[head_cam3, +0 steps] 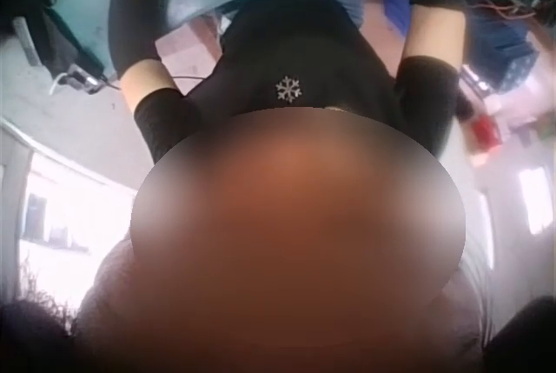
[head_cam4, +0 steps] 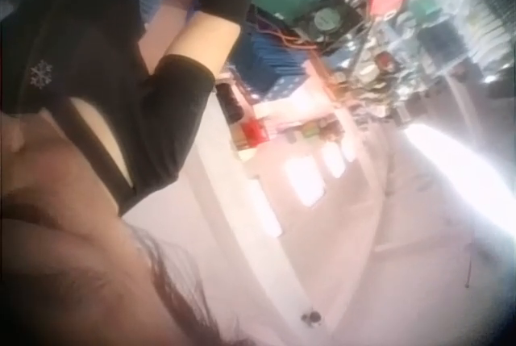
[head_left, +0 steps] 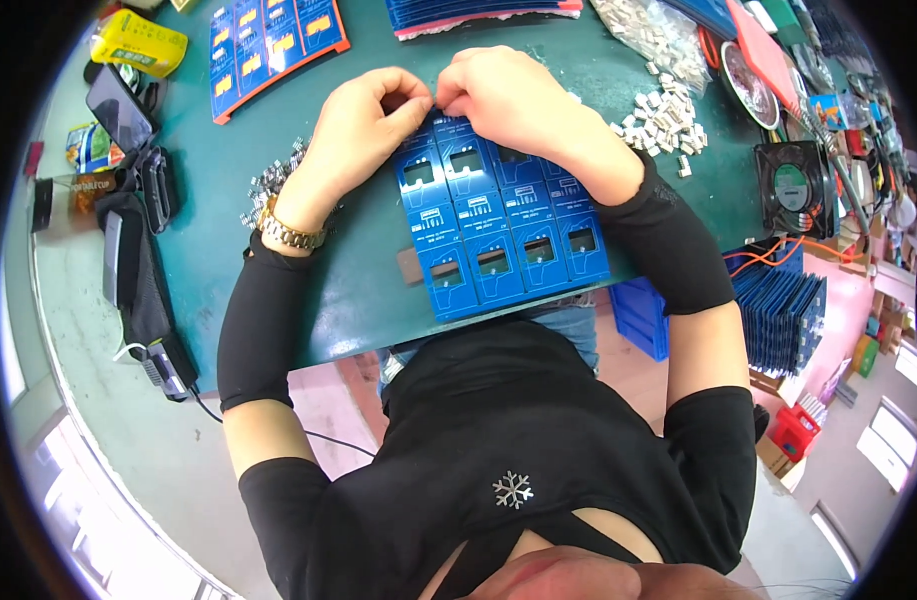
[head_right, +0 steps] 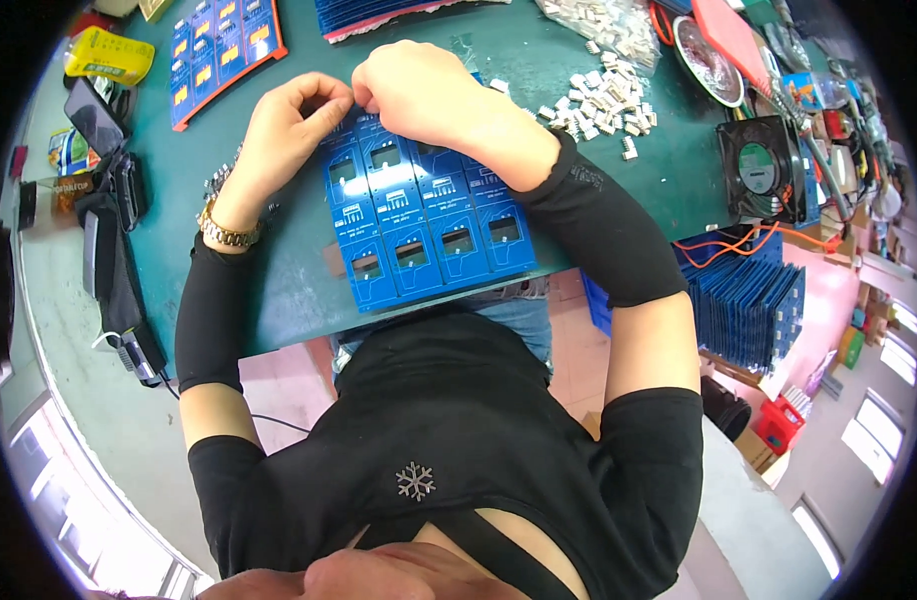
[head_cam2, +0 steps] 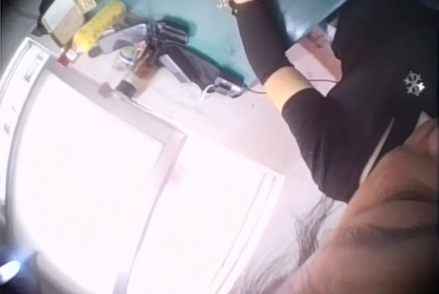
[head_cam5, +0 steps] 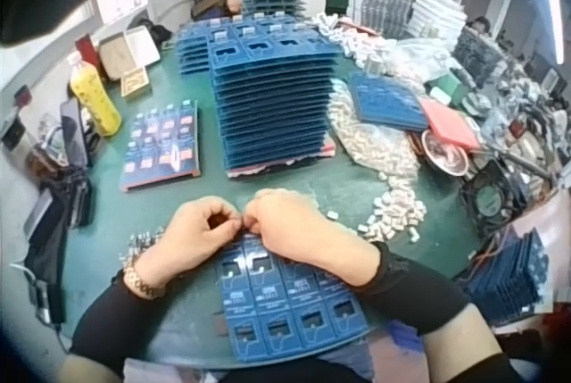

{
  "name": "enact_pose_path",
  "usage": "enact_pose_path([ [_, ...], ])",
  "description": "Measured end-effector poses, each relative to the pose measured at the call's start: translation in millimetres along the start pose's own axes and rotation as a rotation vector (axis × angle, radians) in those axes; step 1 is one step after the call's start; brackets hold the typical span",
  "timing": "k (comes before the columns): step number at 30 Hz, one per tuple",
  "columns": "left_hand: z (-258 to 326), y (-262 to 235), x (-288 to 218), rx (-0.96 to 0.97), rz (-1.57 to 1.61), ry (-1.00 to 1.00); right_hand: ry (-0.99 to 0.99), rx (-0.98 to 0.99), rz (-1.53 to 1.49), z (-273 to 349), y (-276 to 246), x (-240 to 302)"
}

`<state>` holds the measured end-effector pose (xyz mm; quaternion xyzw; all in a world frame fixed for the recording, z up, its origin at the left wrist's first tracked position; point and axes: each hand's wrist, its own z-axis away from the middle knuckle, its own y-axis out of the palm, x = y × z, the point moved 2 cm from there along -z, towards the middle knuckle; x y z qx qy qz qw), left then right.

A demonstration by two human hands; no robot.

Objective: The person assembles small white components and metal parts into blue plastic frames by hand, working on a factory workbench.

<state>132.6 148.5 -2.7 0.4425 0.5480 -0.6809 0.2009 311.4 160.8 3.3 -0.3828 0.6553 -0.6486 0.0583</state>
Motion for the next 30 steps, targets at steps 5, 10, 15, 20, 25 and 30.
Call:
enact_pose_path([
  [5, 1.1, 1.9, -0.1, -0.001, -0.078, 0.052, -0.034, -0.036, -0.215, 9.0, -24.7, -26.1],
  [10, 2.0, 5.0, -2.3, -0.039, -0.1, 0.132, 0.054, 0.03, -0.09, 45.9, -80.8, -56.3],
  [15, 2.5, 6.5, -1.7, -0.049, -0.112, 0.126, 0.224, 0.202, -0.026, 69.6, -83.3, -67.0],
  [20, 2.8, 6.4, 0.7, -0.09, -0.105, 0.139, 0.389, 0.182, -0.035, 63.8, -63.7, -72.6],
  [25, 3.3, 6.7, 1.6, -0.075, -0.185, 0.201, 0.243, 0.068, -0.156, 60.4, -57.4, -72.7],
  [30, 7.2, 9.6, -6.0, -0.111, -0.307, 0.317, 0.145, 0.06, -0.233, 59.8, -51.0, -77.3],
])
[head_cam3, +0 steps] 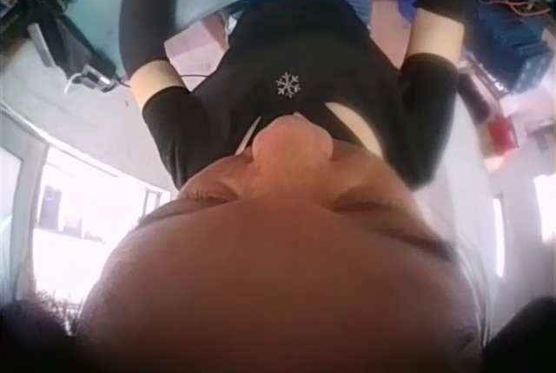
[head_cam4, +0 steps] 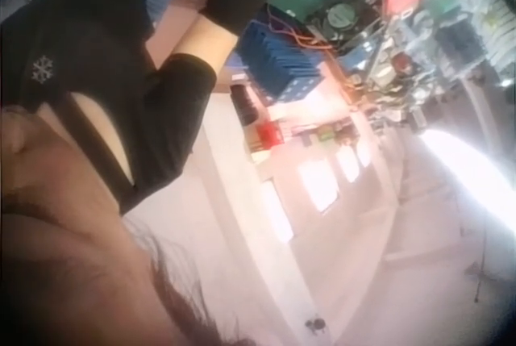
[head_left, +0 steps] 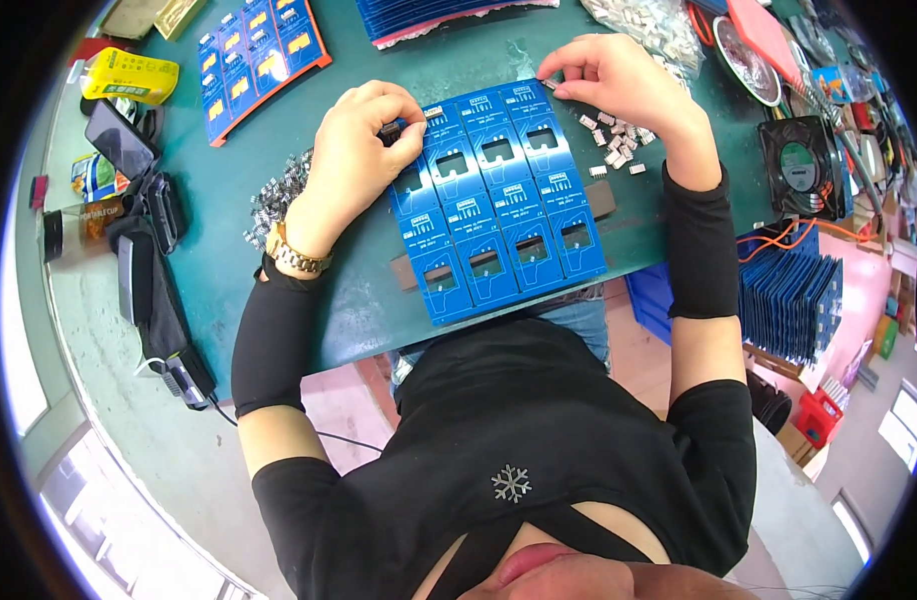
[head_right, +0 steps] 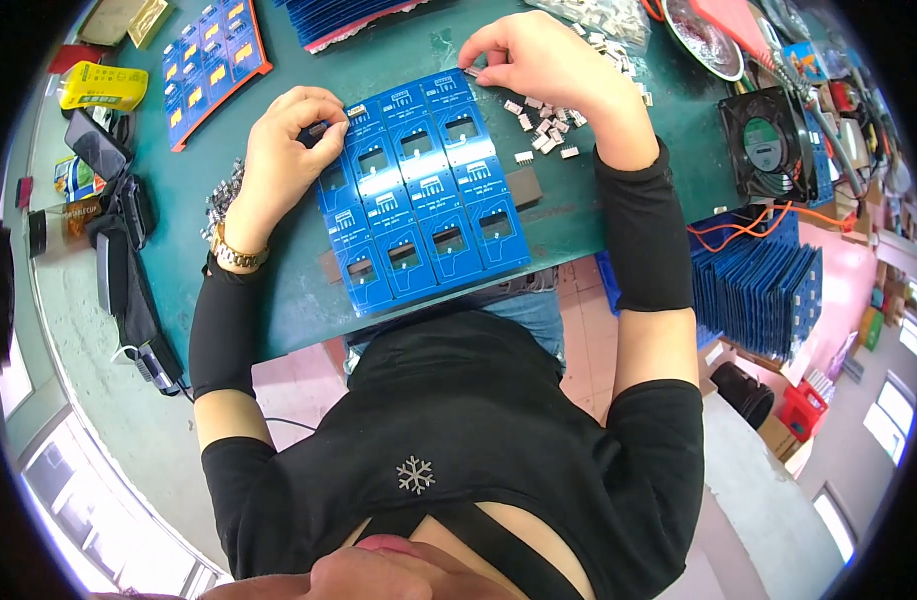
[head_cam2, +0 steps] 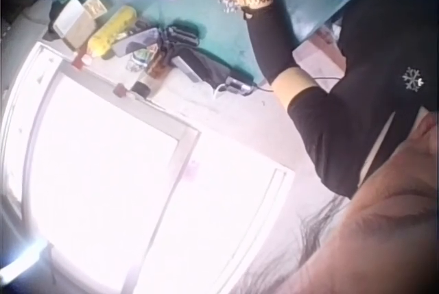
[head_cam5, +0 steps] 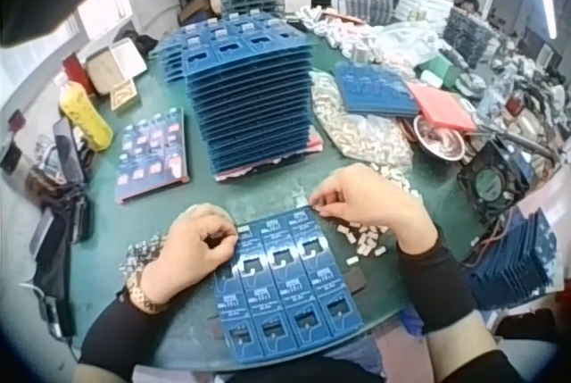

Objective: The person assembles small white components and metal parts into blue plastic frames by hand, working on a factory workbench.

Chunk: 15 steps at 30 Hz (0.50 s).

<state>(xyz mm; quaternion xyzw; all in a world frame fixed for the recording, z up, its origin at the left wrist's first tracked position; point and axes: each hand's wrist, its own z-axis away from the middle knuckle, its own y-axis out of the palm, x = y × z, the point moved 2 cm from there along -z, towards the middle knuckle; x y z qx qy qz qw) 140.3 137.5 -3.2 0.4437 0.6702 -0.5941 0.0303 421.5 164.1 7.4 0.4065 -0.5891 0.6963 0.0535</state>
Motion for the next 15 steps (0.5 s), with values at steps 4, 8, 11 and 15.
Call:
enact_pose_path([
  [4, 0.2, -0.6, -0.1, 0.04, 0.087, -0.089, 0.055, -0.014, -0.019, 0.0, 2.2, -7.5],
  [8, 0.4, 3.0, 3.4, 0.038, 0.092, -0.082, 0.018, -0.085, -0.033, -0.9, 3.5, -15.8],
  [11, -0.8, -0.8, -4.9, 0.005, -0.017, 0.003, 0.05, -0.107, -0.009, -2.4, 0.3, -11.7],
  [15, 1.6, -4.7, -2.9, -0.005, -0.082, 0.044, 0.022, -0.123, 0.025, -10.2, 1.1, -13.2],
])
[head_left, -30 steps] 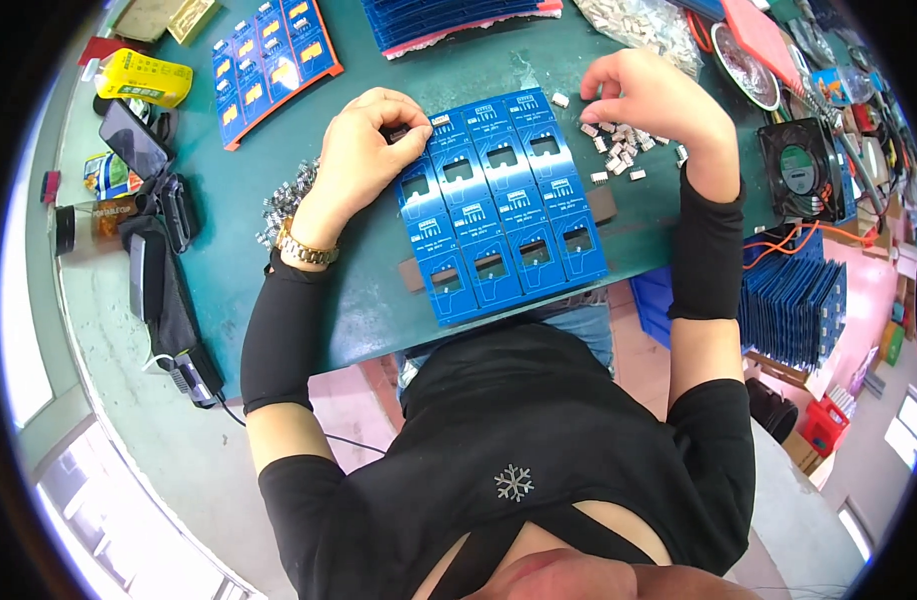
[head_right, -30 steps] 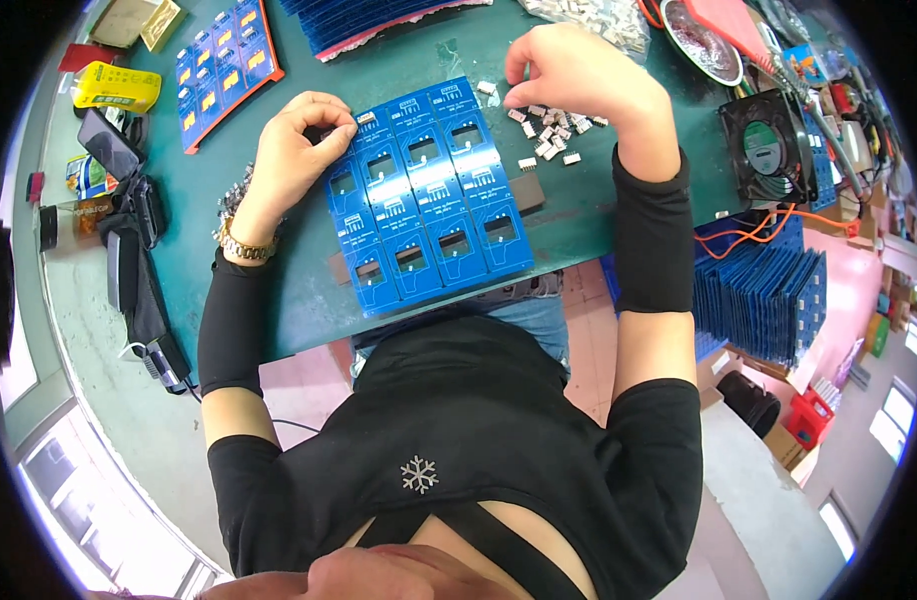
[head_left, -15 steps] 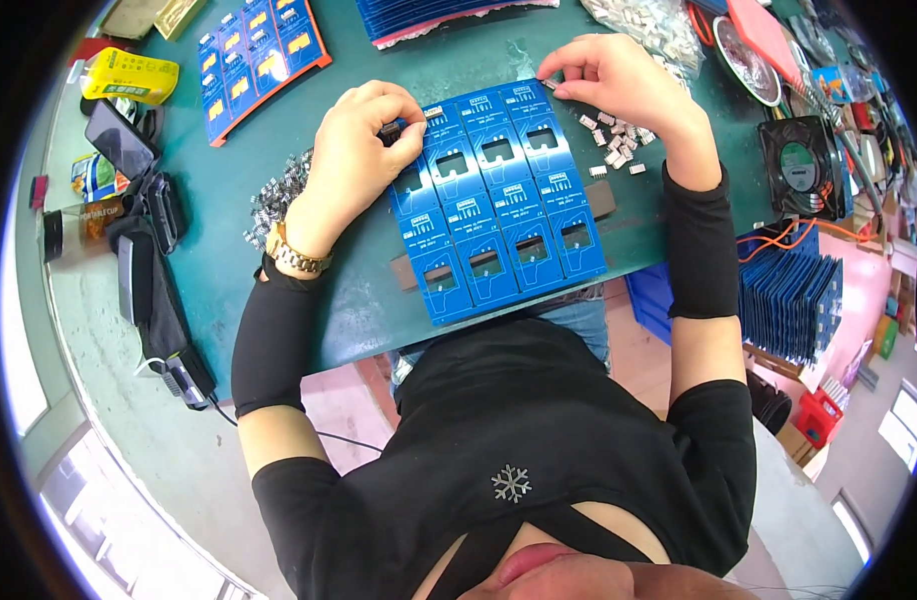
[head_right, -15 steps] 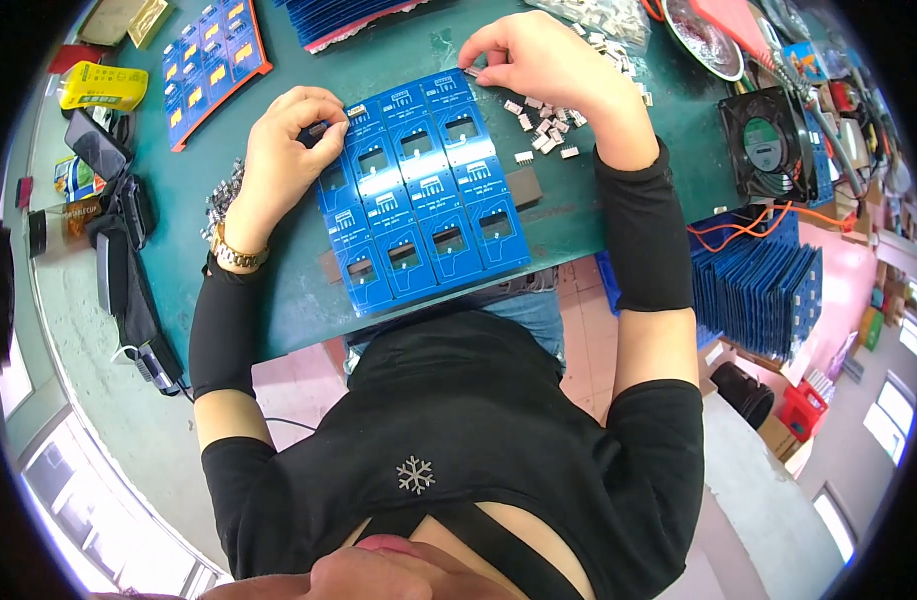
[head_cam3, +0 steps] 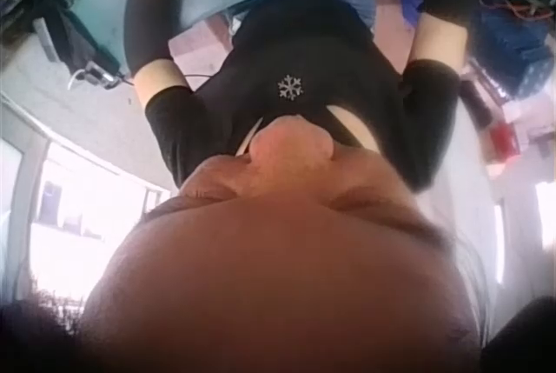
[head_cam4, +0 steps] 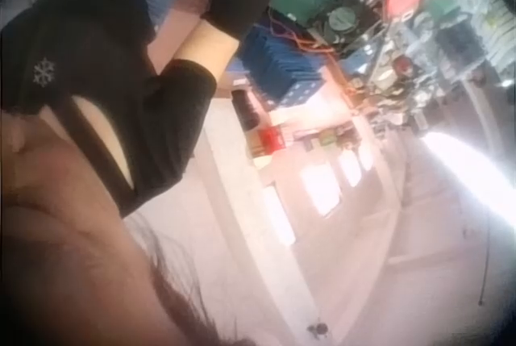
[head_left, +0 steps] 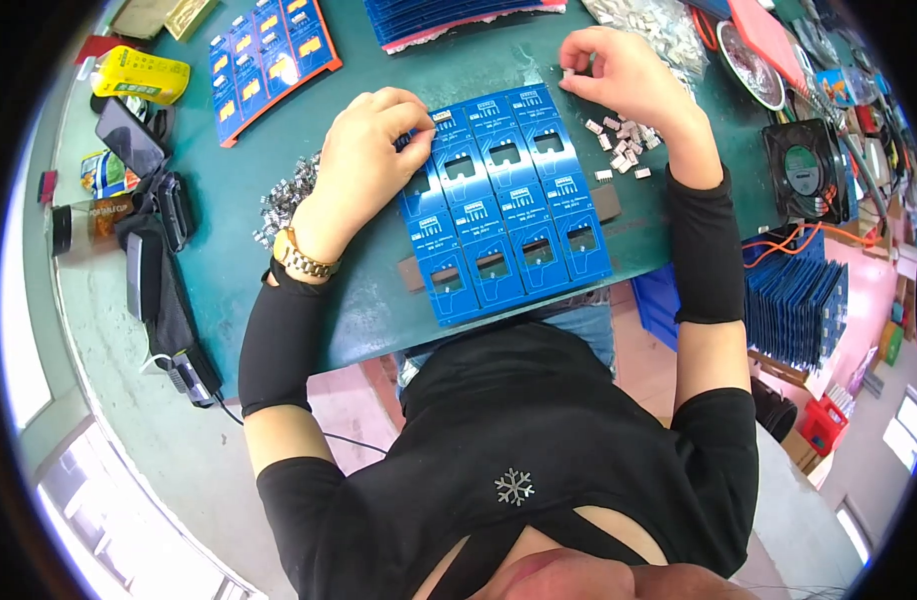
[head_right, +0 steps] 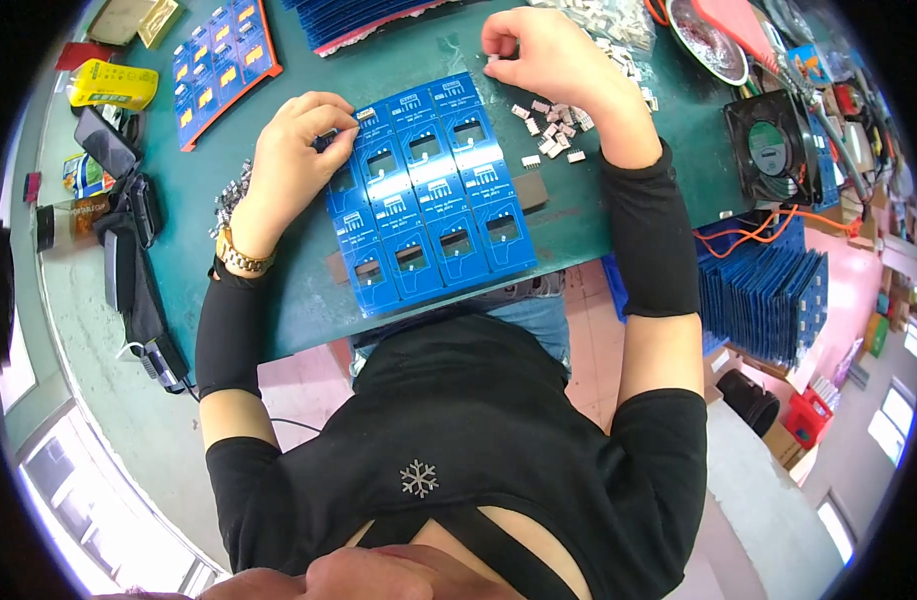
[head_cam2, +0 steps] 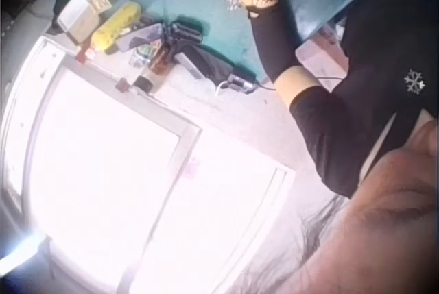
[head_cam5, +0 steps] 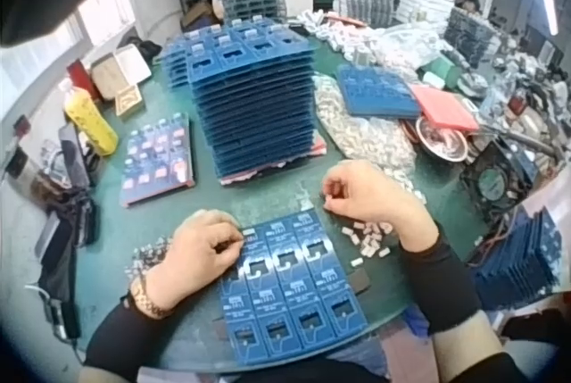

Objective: The person assembles small white components and metal parts into blue plastic frames by hand, working on a factory workbench.

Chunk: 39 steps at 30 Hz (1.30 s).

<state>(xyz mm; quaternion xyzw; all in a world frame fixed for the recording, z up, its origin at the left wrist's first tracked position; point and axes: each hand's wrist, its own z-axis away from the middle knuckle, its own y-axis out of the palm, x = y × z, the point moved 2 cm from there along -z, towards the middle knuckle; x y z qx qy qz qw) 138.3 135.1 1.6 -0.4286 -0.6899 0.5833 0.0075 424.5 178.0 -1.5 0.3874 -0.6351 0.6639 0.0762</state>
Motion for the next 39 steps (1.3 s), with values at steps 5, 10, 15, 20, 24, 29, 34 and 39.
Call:
enact_pose_path([
  [5, -4.6, -3.1, -15.2, 0.086, -0.064, 0.015, -0.013, -0.141, -0.068, 4.8, -4.5, -6.0],
  [10, 3.7, -3.2, -19.6, 0.083, -0.058, -0.027, 0.082, -0.173, -0.131, 2.1, -0.7, 0.9],
  [15, 4.1, -1.7, -19.2, 0.045, -0.092, -0.04, -0.072, -0.158, -0.195, 0.7, 7.9, 13.0],
  [20, 10.7, -7.5, -25.2, 0.047, -0.03, -0.029, -0.07, -0.122, -0.232, -1.7, 20.3, 24.2],
  [24, 26.9, -35.7, -6.5, -0.088, -0.133, -0.232, -0.08, -0.161, -0.262, -2.0, 25.0, 19.8],
  [29, 49.8, -61.3, 39.9, -0.072, -0.359, -0.576, -0.113, -0.164, -0.269, -0.8, 27.2, 28.8],
  [34, 46.5, -54.2, 38.6, 0.013, -0.438, -0.621, -0.199, -0.149, -0.228, -1.4, 31.3, 43.2],
  [39, 49.5, -48.6, 43.5, -0.096, -0.444, -0.574, -0.181, -0.073, -0.162, -1.8, 32.6, 50.3],
])
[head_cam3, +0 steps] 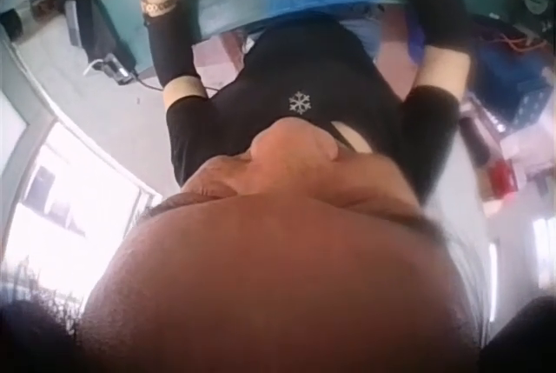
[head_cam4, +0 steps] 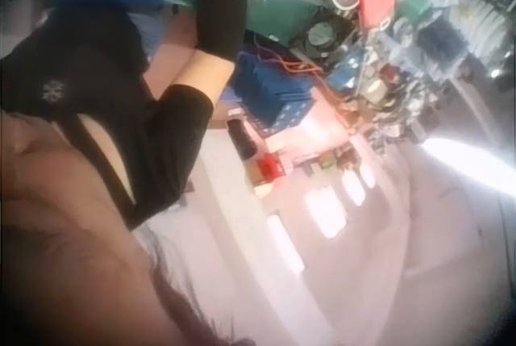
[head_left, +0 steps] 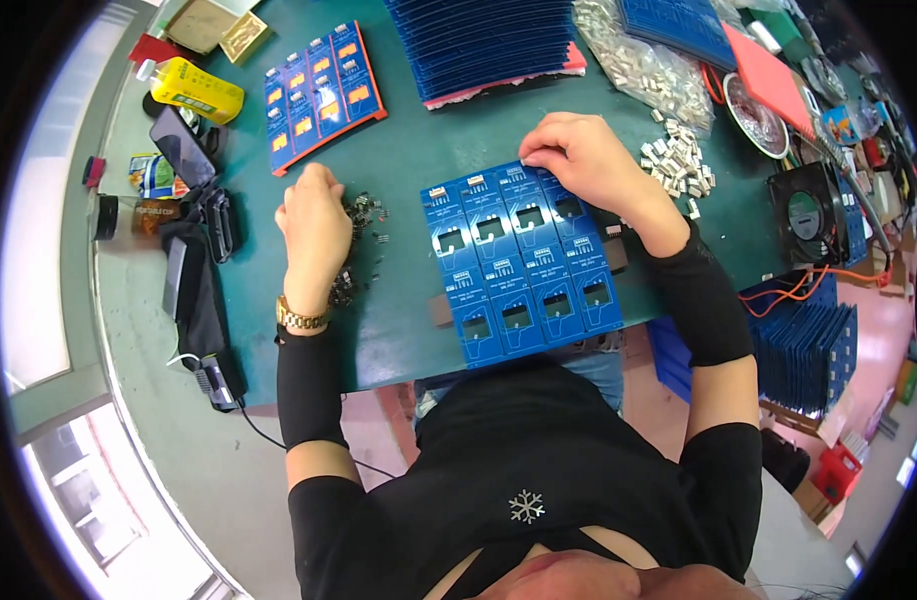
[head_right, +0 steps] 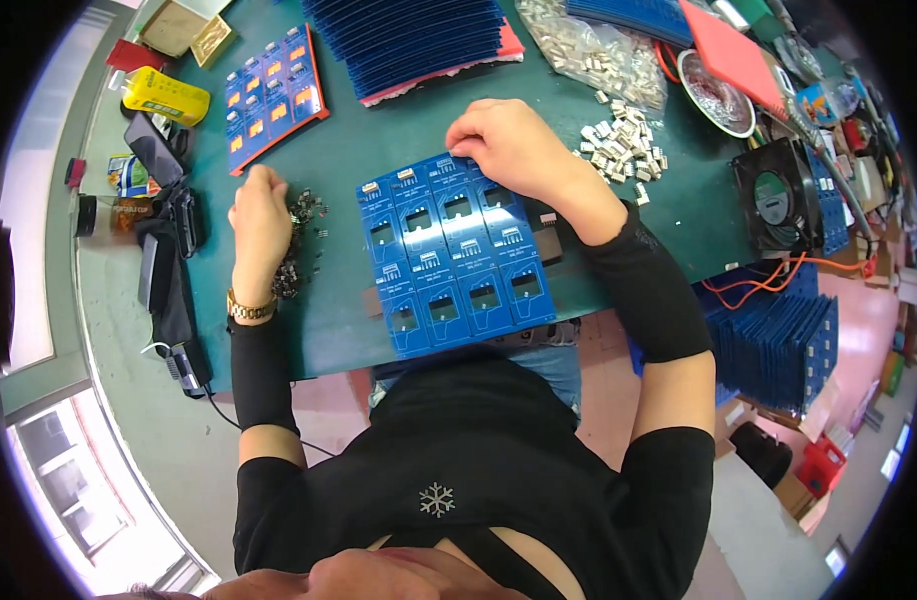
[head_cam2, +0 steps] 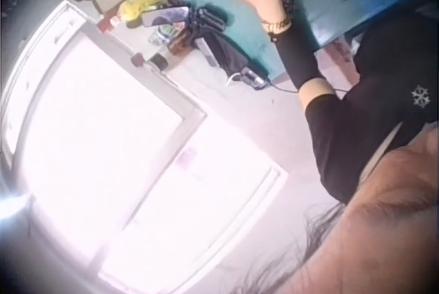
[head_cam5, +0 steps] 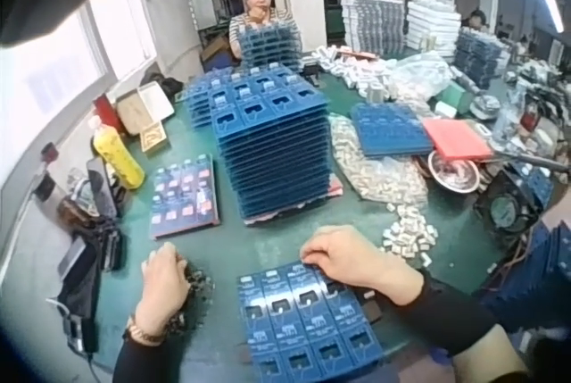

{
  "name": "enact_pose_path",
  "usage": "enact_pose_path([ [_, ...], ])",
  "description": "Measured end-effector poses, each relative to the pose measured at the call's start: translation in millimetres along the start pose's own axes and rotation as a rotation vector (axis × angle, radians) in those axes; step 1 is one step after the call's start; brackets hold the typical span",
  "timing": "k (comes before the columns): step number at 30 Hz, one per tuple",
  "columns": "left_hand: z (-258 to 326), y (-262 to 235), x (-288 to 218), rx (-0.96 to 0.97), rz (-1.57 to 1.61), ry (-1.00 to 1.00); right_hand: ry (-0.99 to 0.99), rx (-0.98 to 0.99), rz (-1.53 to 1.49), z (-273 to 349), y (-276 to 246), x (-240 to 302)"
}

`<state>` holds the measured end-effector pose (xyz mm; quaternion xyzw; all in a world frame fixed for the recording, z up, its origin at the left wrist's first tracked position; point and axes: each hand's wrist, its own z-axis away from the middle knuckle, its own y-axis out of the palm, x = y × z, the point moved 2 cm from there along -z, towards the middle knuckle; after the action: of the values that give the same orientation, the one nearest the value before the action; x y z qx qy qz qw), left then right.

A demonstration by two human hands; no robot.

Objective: The person assembles small white components and metal parts into blue plastic frames by hand, working on a factory workbench.

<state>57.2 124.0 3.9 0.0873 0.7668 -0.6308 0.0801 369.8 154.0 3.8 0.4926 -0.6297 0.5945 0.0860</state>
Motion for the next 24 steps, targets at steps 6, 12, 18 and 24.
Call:
enact_pose_path([
  [6, -0.3, -8.5, -18.8, -0.198, 0.299, 0.087, -0.035, 0.024, 0.035, -2.4, 13.0, -0.9],
  [12, 4.2, -17.1, -36.9, -0.423, 0.475, 0.404, -0.035, 0.019, 0.024, -2.2, 16.7, -1.2],
  [18, 4.5, -14.2, -41.7, -0.358, 0.588, 0.405, -0.016, 0.029, 0.04, -3.6, 18.9, -4.6],
  [24, 4.0, -6.0, -71.2, -0.165, 0.883, 0.303, -0.028, 0.038, 0.06, -8.5, 14.3, 0.1],
])
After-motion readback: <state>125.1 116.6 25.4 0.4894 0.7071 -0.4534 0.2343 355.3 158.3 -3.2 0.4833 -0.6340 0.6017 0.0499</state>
